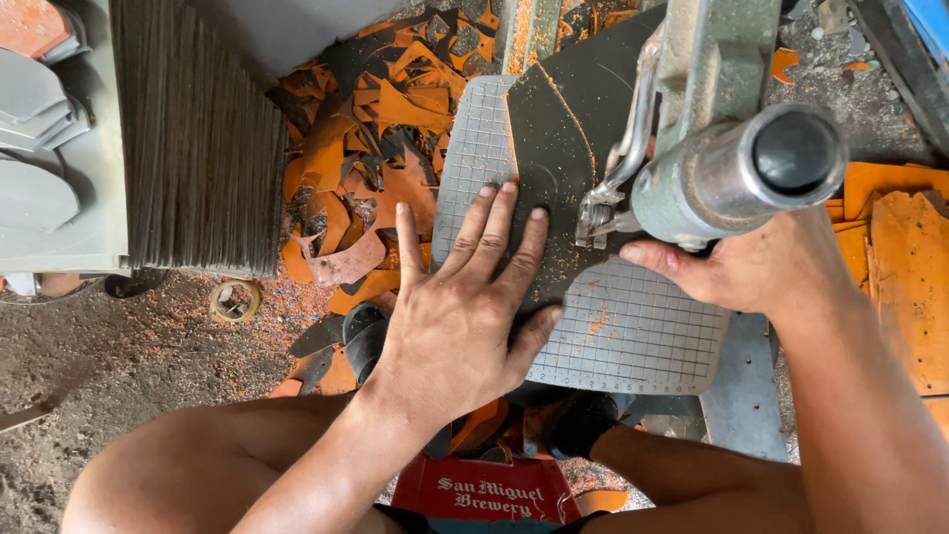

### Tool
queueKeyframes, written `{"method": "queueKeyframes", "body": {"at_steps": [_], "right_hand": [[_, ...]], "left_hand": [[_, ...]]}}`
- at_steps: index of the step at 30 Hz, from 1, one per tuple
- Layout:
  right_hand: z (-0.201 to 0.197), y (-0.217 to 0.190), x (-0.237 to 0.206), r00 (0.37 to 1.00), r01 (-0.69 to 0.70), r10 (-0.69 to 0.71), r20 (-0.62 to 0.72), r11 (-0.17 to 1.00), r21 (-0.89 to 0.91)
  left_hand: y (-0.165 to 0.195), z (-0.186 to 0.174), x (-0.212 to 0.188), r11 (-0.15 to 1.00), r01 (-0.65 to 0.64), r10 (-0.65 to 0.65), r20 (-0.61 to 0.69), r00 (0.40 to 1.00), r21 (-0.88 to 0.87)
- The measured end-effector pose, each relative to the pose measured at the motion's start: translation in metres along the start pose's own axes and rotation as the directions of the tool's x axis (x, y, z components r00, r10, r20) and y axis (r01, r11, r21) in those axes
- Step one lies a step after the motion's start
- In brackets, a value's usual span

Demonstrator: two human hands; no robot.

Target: The person uses a vertical cutting machine to cut a dark rubber sheet into a specific shape. They guide the material under the blade, rotate it to follow the cut line, and remove the finished piece.

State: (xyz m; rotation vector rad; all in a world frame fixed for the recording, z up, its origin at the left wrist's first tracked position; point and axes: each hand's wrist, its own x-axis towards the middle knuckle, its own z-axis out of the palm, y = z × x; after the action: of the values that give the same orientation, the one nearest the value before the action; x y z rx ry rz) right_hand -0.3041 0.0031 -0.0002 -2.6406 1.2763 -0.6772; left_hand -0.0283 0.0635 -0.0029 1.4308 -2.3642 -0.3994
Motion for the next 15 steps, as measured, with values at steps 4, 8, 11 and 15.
{"method": "queueKeyframes", "body": {"at_steps": [4,8,11,15], "right_hand": [[0.003,0.007,0.001,1.0,0.015,-0.015,-0.002,0.99,-0.138],[0.002,0.013,0.0,0.998,-0.045,0.052,0.037,0.987,-0.156],[0.002,0.014,0.001,0.998,-0.033,0.041,0.039,0.984,-0.178],[0.001,0.01,0.004,0.997,-0.072,0.071,-0.008,0.994,-0.084]], "left_hand": [[0.005,0.004,-0.001,0.999,0.029,-0.03,-0.046,0.999,-0.024],[0.009,0.008,-0.001,0.999,0.05,-0.051,-0.066,0.997,-0.021],[0.012,0.01,-0.002,0.998,0.07,-0.07,-0.081,0.994,-0.007],[0.016,0.013,-0.002,0.996,0.091,-0.089,-0.103,0.991,0.009]]}}
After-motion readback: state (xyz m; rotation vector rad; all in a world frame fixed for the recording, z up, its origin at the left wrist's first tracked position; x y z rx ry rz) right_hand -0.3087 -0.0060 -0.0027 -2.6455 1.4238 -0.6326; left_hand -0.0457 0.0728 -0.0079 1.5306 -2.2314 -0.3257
